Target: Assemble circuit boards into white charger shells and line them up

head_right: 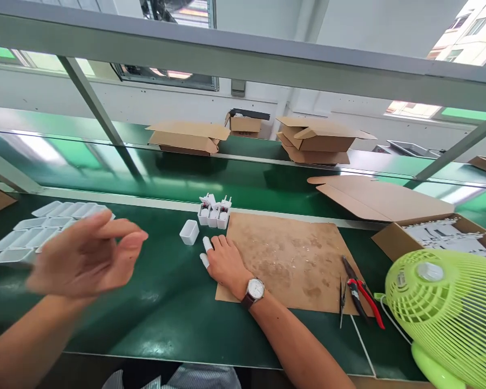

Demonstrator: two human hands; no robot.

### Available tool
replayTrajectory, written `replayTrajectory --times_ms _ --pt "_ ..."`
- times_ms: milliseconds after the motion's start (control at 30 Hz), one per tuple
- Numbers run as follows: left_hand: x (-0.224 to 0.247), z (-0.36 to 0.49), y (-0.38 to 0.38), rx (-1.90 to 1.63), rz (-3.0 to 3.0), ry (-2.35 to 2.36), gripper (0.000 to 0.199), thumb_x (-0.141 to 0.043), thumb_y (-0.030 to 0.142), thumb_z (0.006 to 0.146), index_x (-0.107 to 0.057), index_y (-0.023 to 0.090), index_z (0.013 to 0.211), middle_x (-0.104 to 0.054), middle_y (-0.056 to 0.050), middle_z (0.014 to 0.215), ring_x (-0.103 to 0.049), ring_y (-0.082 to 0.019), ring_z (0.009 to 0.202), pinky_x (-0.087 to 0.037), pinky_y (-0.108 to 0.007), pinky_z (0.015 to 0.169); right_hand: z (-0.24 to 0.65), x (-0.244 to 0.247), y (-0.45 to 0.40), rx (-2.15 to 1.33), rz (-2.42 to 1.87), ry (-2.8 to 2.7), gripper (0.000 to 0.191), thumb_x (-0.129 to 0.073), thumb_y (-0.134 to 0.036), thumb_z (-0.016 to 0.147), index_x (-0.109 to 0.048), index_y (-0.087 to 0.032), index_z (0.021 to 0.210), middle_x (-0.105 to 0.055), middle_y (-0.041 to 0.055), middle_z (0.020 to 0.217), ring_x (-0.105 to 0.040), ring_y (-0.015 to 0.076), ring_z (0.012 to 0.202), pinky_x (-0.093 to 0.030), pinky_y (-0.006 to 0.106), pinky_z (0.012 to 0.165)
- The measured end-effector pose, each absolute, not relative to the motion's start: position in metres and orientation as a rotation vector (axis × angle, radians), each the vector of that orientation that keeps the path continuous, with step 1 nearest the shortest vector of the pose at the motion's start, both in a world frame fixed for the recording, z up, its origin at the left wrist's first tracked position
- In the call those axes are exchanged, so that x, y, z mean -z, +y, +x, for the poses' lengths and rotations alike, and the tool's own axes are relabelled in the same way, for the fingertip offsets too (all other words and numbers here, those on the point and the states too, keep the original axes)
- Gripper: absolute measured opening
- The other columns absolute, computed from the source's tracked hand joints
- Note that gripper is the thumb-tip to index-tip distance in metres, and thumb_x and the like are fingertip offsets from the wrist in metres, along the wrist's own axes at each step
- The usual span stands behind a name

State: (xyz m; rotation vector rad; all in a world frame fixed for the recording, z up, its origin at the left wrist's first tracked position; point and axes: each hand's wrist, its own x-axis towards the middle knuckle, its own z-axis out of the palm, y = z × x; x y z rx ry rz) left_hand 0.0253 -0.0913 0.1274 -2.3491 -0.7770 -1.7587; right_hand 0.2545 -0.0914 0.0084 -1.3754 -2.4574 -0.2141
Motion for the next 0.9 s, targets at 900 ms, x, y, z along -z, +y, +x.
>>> replayTrajectory --times_ms 900 --pt "-0.007 0.079 -0.076 0.174 -3.442 -0.964 0.024 -0.052 0.039 0.106 -0.061 0.032 0.127 -0.076 -0.003 0.114 -0.075 -0.017 0.096 -0.058 -0.022 0.063 0.285 0.061 -0.070 -0.030 -0.991 -2.328 0.068 -0.047 -0.021 0.092 -0.040 -0.031 0.159 -0.063 0.0121 0.141 -0.062 0.0349 0.125 -0.062 0.046 0.087"
